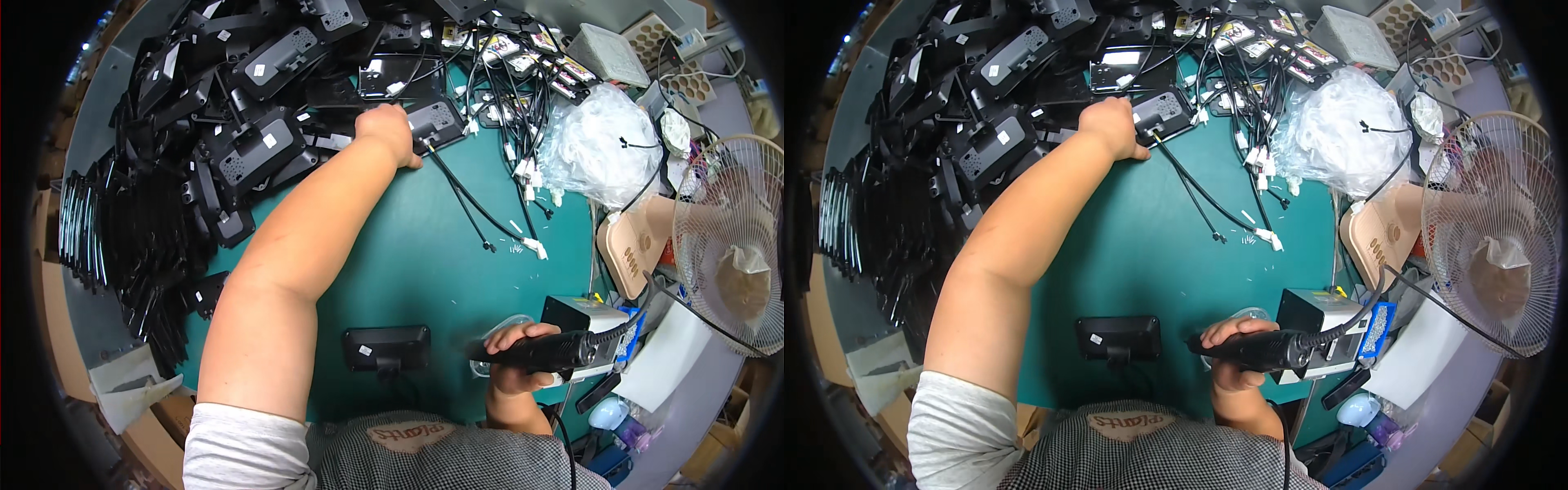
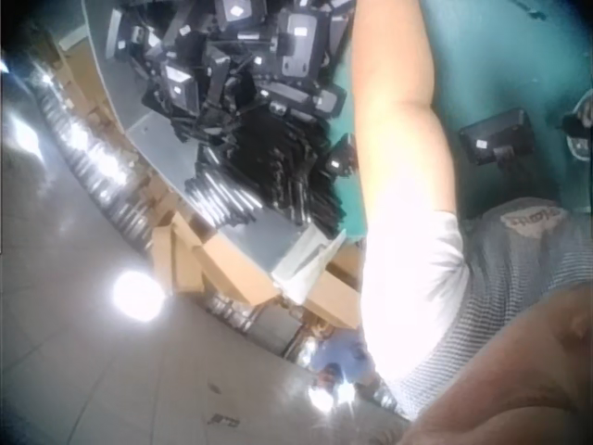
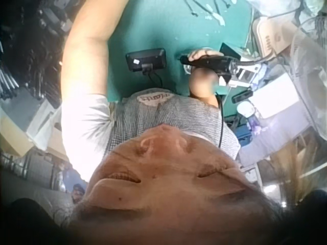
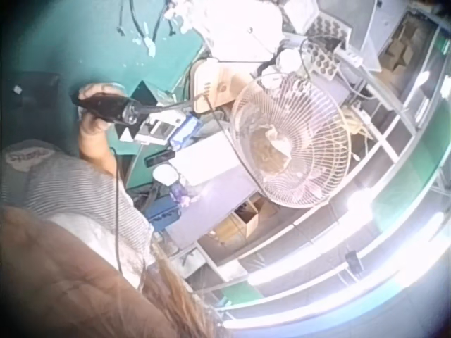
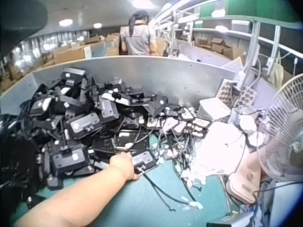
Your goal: The person uses a power screwdriver to fasten screws into the back of small black electronic devices on a green workbench. They then pick up a device, insert a circuit board into its housing, and connect a wire harness. The person repeats this assembly process for multiple units, placing finished devices into a pile on the table.
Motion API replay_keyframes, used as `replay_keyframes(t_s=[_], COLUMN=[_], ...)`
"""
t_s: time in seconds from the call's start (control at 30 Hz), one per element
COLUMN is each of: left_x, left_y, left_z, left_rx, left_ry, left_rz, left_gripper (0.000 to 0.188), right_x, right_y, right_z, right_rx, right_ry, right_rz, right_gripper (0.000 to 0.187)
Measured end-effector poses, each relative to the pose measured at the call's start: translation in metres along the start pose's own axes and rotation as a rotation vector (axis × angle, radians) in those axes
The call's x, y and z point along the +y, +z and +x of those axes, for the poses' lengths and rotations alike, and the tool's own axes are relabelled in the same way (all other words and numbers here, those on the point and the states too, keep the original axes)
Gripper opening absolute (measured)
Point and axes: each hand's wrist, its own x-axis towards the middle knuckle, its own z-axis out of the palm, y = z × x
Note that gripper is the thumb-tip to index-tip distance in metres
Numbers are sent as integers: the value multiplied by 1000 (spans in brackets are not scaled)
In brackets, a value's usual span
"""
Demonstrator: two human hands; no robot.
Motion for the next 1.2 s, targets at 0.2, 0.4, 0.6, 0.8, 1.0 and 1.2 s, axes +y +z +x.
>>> replay_keyframes(t_s=[0.2, 0.4, 0.6, 0.8, 1.0, 1.2], left_x=[-22, -49, -48, -42, -38, -45], left_y=[57, 98, 114, 119, 140, 172], left_z=[-80, -166, -188, -187, -188, -190], left_rx=[25, -148, -8, -41, 135, 571], left_ry=[245, 195, 173, 130, 173, 494], left_rz=[32, 108, -44, -156, -207, -114], left_gripper=[81, 106, 113, 108, 103, 77], right_x=[-10, -7, 2, 4, 31, 57], right_y=[4, 11, 23, 27, 18, 30], right_z=[1, 2, -3, -5, 5, 7], right_rx=[-10, -54, -109, -119, -114, -12], right_ry=[-20, -21, -3, 55, 450, 818], right_rz=[-33, -29, 16, 36, 41, -55], right_gripper=[82, 83, 84, 84, 74, 61])
